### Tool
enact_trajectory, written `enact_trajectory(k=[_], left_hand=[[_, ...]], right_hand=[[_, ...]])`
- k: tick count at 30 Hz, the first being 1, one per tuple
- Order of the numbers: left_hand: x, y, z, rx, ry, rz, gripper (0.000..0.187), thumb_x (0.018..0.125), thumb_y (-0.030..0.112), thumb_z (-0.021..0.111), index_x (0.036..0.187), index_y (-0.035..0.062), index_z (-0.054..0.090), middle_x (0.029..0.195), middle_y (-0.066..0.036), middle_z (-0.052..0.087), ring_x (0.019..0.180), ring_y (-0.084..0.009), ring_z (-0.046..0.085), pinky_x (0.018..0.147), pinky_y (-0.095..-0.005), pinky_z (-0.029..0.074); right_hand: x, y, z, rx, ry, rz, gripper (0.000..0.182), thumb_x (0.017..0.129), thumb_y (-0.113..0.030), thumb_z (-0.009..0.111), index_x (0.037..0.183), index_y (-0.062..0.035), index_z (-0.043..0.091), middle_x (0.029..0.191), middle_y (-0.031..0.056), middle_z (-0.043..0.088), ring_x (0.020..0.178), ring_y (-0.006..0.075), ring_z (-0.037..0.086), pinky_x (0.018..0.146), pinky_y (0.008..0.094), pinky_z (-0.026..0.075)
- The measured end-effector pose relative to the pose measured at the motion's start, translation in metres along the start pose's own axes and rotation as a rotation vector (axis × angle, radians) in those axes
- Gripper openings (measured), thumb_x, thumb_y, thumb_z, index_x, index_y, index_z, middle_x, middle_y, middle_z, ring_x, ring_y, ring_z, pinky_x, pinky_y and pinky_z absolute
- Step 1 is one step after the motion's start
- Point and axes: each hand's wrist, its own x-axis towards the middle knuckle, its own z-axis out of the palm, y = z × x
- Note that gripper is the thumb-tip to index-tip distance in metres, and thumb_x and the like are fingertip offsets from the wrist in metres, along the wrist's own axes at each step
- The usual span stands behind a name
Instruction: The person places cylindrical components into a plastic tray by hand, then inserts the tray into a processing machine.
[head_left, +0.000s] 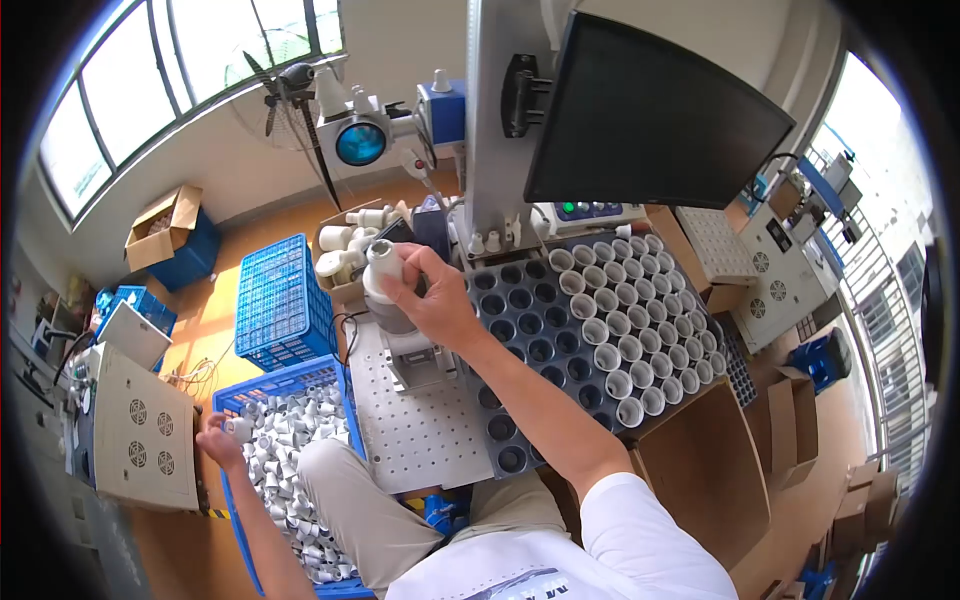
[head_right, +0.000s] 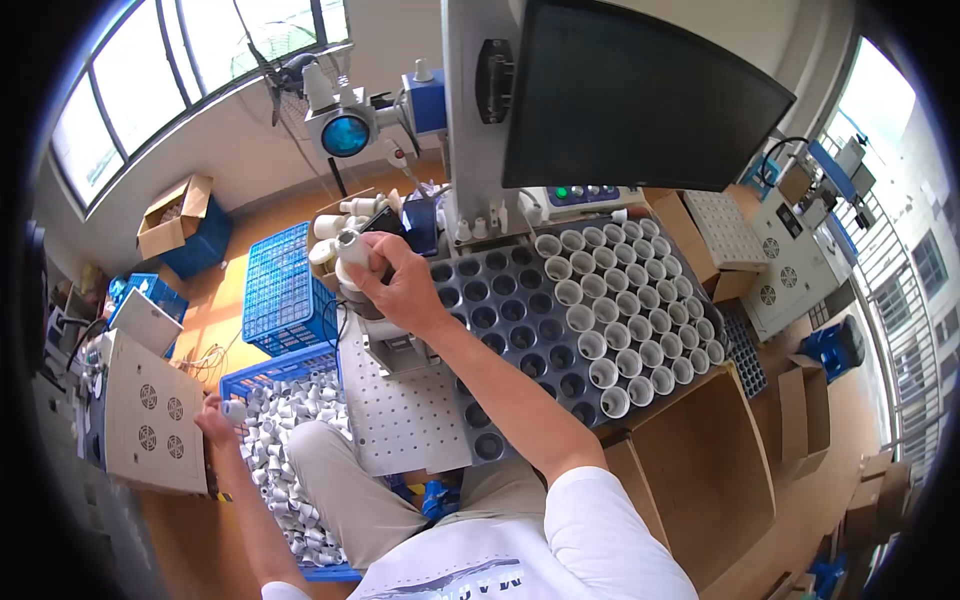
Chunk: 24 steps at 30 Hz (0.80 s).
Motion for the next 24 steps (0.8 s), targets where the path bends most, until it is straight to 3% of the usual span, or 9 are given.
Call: enact_trajectory(k=[3,5,8,11,13,16,17,19,24], left_hand=[[-0.044,-0.084,-0.116,0.507,0.190,0.049,0.034,0.085,0.020,0.042,0.074,-0.0059,0.061,0.076,-0.017,0.059,0.077,-0.0277,0.055,0.074,-0.0392,0.044],[-0.096,-0.111,-0.173,0.779,0.261,0.126,0.029,0.081,0.019,0.047,0.071,-0.0054,0.059,0.075,-0.016,0.055,0.075,-0.0305,0.057,0.070,-0.0460,0.046],[-0.142,-0.150,-0.239,0.787,0.169,-0.113,0.019,0.073,0.012,0.052,0.067,-0.0047,0.057,0.073,-0.013,0.051,0.072,-0.0285,0.053,0.068,-0.0431,0.043],[-0.192,-0.130,-0.200,0.413,0.426,-0.157,0.015,0.075,0.009,0.049,0.066,-0.0024,0.046,0.077,-0.014,0.047,0.077,-0.0276,0.051,0.072,-0.0399,0.043],[-0.202,-0.123,-0.165,0.480,0.348,0.038,0.016,0.081,0.011,0.046,0.073,-0.0022,0.051,0.074,-0.015,0.058,0.079,-0.0278,0.057,0.078,-0.0403,0.044],[-0.182,-0.006,-0.063,0.464,0.189,-0.011,0.024,0.070,-0.004,0.041,0.075,-0.0024,0.064,0.067,-0.016,0.062,0.068,-0.0249,0.059,0.070,-0.0355,0.048],[-0.179,0.033,-0.036,0.473,0.088,-0.216,0.027,0.069,-0.007,0.039,0.079,-0.0017,0.064,0.074,-0.016,0.064,0.073,-0.0244,0.061,0.074,-0.0350,0.048],[-0.174,0.062,0.014,0.340,0.020,0.125,0.030,0.065,-0.010,0.040,0.084,-0.0016,0.062,0.083,-0.012,0.066,0.083,-0.0235,0.063,0.081,-0.0349,0.049],[-0.209,0.118,0.128,0.102,-0.436,0.318,0.032,0.062,-0.008,0.040,0.088,-0.0025,0.060,0.090,-0.017,0.064,0.093,-0.0326,0.061,0.091,-0.0355,0.046]], right_hand=[[-0.005,0.006,-0.041,-0.119,0.034,-0.115,0.033,0.085,-0.030,0.072,0.095,-0.0033,0.055,0.120,0.0216,0.062,0.114,0.0367,0.059,0.097,0.0394,0.043],[-0.002,0.029,-0.092,-0.480,0.031,-0.078,0.033,0.083,-0.026,0.071,0.099,-0.0016,0.056,0.122,0.0198,0.061,0.114,0.0341,0.058,0.101,0.0387,0.041],[0.003,0.096,-0.180,-1.009,-0.070,0.202,0.057,0.080,-0.033,0.067,0.126,-0.0024,0.053,0.128,0.0176,0.055,0.123,0.0353,0.048,0.104,0.0464,0.039],[0.004,0.129,-0.236,-1.225,-0.305,0.398,0.072,0.080,-0.034,0.068,0.141,-0.0075,0.041,0.140,0.0188,0.047,0.130,0.0375,0.042,0.106,0.0499,0.035],[0.008,0.132,-0.249,-1.229,-0.422,0.456,0.066,0.079,-0.033,0.071,0.136,-0.0069,0.050,0.132,0.0185,0.055,0.127,0.0384,0.047,0.106,0.0497,0.035],[0.011,0.136,-0.253,-1.277,-0.408,0.373,0.067,0.073,-0.027,0.077,0.133,-0.0087,0.053,0.124,0.0187,0.060,0.123,0.0370,0.050,0.101,0.0483,0.040],[0.010,0.138,-0.254,-1.298,-0.401,0.273,0.063,0.073,-0.027,0.077,0.128,-0.0072,0.055,0.122,0.0188,0.061,0.120,0.0377,0.051,0.099,0.0485,0.041],[0.023,0.125,-0.251,-1.300,-0.340,0.232,0.056,0.074,-0.027,0.076,0.122,-0.0049,0.058,0.116,0.0189,0.062,0.113,0.0377,0.055,0.095,0.0478,0.044],[0.023,0.111,-0.200,-0.850,-0.028,0.292,0.044,0.078,-0.027,0.074,0.112,-0.0026,0.059,0.098,0.0154,0.065,0.090,0.0296,0.062,0.081,0.0417,0.048]])
